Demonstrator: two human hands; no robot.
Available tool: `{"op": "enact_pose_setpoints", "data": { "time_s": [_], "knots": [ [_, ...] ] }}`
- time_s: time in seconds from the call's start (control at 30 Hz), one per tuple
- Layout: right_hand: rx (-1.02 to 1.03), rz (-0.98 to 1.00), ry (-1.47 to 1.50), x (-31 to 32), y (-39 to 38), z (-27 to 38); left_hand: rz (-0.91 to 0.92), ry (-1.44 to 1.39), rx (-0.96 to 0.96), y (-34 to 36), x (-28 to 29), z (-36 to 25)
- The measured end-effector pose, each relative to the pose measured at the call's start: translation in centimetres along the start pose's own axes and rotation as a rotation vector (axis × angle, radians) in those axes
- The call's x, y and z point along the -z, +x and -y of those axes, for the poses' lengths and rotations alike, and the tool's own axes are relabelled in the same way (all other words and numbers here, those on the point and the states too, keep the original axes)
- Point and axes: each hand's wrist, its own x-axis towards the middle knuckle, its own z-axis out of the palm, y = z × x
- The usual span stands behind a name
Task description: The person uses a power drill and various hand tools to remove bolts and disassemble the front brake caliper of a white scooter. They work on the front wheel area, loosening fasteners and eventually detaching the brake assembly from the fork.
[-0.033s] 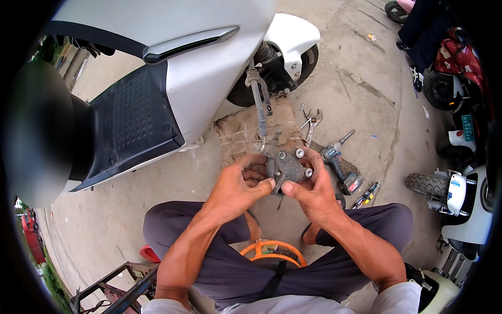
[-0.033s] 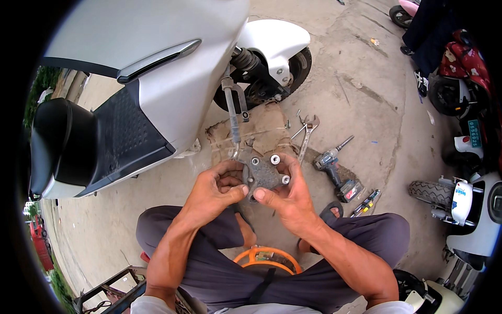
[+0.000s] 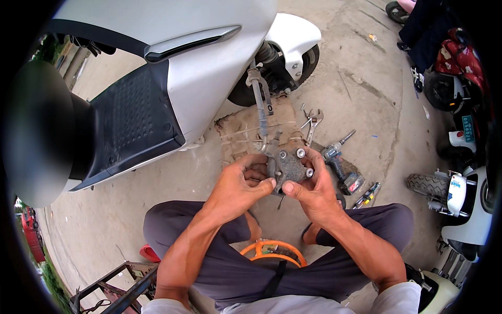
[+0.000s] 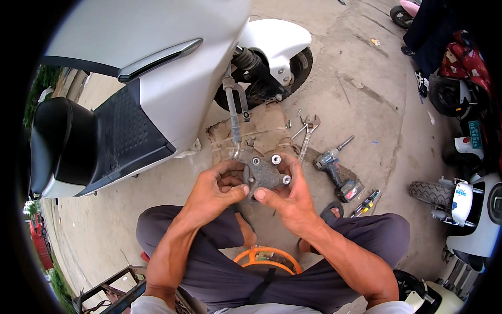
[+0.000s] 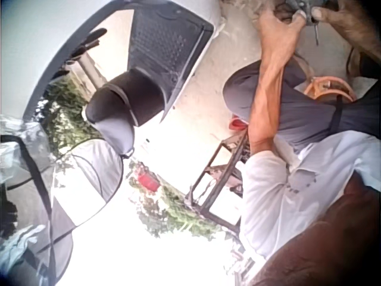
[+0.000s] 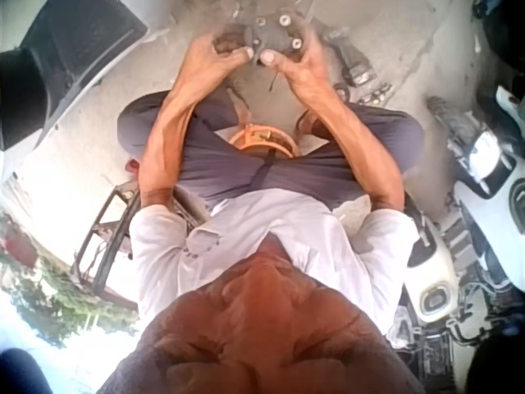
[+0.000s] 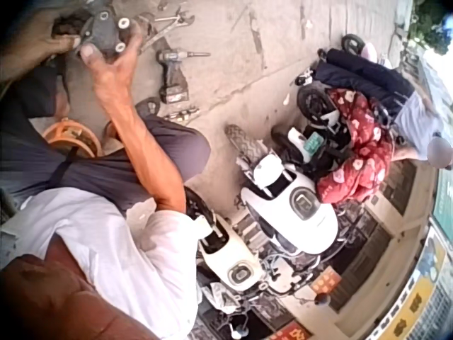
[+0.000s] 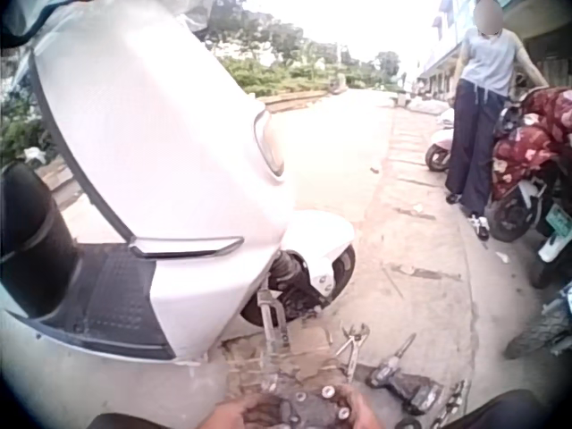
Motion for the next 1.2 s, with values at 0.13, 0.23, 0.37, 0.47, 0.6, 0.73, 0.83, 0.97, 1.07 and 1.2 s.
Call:
{"op": "enact_pose_setpoints", "data": {
  "time_s": [0.13,0.23,0.37,0.47,0.6,0.73,0.83,0.97,1.07,1.2],
  "knots": [
    [0.014,-0.003,-0.026,-0.5,0.2,-0.1,-0.020,0.029,-0.012,0.3,0.4,0.1],
    [0.017,0.001,-0.059,-0.8,0.4,-0.1,-0.043,0.072,-0.012,0.5,0.6,0.2],
    [0.040,-0.009,-0.079,-1.1,0.4,-0.7,-0.056,0.086,-0.020,0.4,0.5,0.5],
    [0.030,-0.016,-0.075,-1.1,0.4,-1.0,-0.070,0.097,-0.027,0.5,0.4,0.7],
    [-0.001,-0.013,-0.033,-1.1,0.2,-0.9,-0.093,0.157,-0.042,0.2,0.3,0.1],
    [-0.225,0.092,0.443,-1.7,0.1,0.2,-0.034,-0.346,-0.025,-0.1,1.3,1.1],
    [-0.298,0.208,0.510,-2.5,-0.1,-0.5,0.204,-0.381,-0.077,-0.7,1.1,2.8],
    [-0.322,0.138,0.514,-3.4,-0.7,-1.3,0.131,-0.266,-0.152,-1.3,1.4,3.3],
    [-0.349,0.124,0.548,-3.9,-1.1,-1.8,0.031,-0.106,-0.166,-2.3,1.3,2.9],
    [-0.458,0.112,0.420,-4.9,-1.3,-2.0,-0.034,-0.060,-0.191,-3.0,2.4,3.3]
  ]
}}
